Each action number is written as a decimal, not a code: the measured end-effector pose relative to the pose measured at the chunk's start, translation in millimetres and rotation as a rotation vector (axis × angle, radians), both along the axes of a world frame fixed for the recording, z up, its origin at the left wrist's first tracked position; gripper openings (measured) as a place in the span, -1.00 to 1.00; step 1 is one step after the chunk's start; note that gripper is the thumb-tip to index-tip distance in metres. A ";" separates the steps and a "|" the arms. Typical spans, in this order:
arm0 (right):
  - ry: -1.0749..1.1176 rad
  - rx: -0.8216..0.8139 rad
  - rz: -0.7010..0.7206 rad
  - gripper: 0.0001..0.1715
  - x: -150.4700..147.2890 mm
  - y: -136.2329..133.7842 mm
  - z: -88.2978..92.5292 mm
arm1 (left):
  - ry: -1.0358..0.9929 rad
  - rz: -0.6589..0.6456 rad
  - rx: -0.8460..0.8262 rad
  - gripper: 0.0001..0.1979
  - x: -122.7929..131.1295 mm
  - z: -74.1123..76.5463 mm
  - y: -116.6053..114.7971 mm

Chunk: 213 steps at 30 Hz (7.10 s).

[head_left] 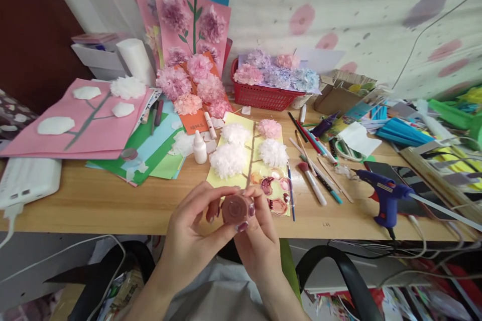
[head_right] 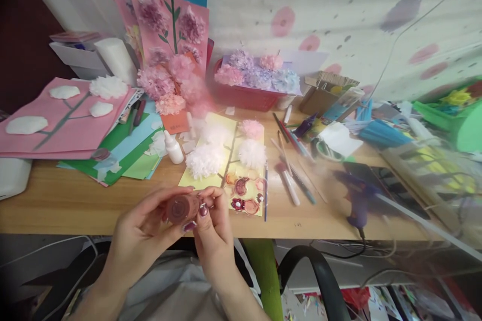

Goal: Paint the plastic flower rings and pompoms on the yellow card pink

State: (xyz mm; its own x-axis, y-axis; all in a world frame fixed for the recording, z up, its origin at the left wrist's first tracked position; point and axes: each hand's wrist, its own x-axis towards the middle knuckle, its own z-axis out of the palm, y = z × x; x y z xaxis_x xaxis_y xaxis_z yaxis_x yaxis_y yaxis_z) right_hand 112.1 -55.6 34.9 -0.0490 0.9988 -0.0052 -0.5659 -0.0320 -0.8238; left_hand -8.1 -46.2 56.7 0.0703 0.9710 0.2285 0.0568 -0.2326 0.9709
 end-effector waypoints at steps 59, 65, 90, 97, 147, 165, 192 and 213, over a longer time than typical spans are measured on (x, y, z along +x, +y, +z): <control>-0.725 0.557 -0.107 -0.40 88.4 -29.2 31.2 | -0.415 -0.351 -0.477 -0.51 25.8 -16.6 -4.0; -0.782 0.580 -0.074 -0.43 92.0 -27.7 32.0 | -0.338 -0.350 -0.461 -0.51 25.4 -20.2 -5.5; -0.386 0.198 -0.197 -0.75 87.4 -25.0 10.9 | -0.285 -0.250 -0.466 -0.56 31.2 -20.7 1.8; -0.589 0.184 -0.369 -0.82 137.1 -27.9 0.4 | -0.141 -0.150 -0.321 -0.59 31.3 -33.6 10.0; -1.623 0.688 0.039 -0.59 192.0 42.1 8.2 | 0.567 -0.296 0.221 -0.71 47.3 -53.9 32.2; -0.987 0.171 -0.184 -0.74 174.7 23.8 22.9 | 0.273 -0.271 0.116 -0.67 39.1 -45.9 26.9; -0.957 0.606 -0.100 -0.65 109.9 -10.7 55.7 | -0.564 -0.317 -0.149 -0.73 32.6 -30.0 5.0; -0.680 0.123 0.000 -0.82 106.4 -8.3 47.3 | -0.364 -0.213 -0.114 -0.81 33.1 -29.5 2.9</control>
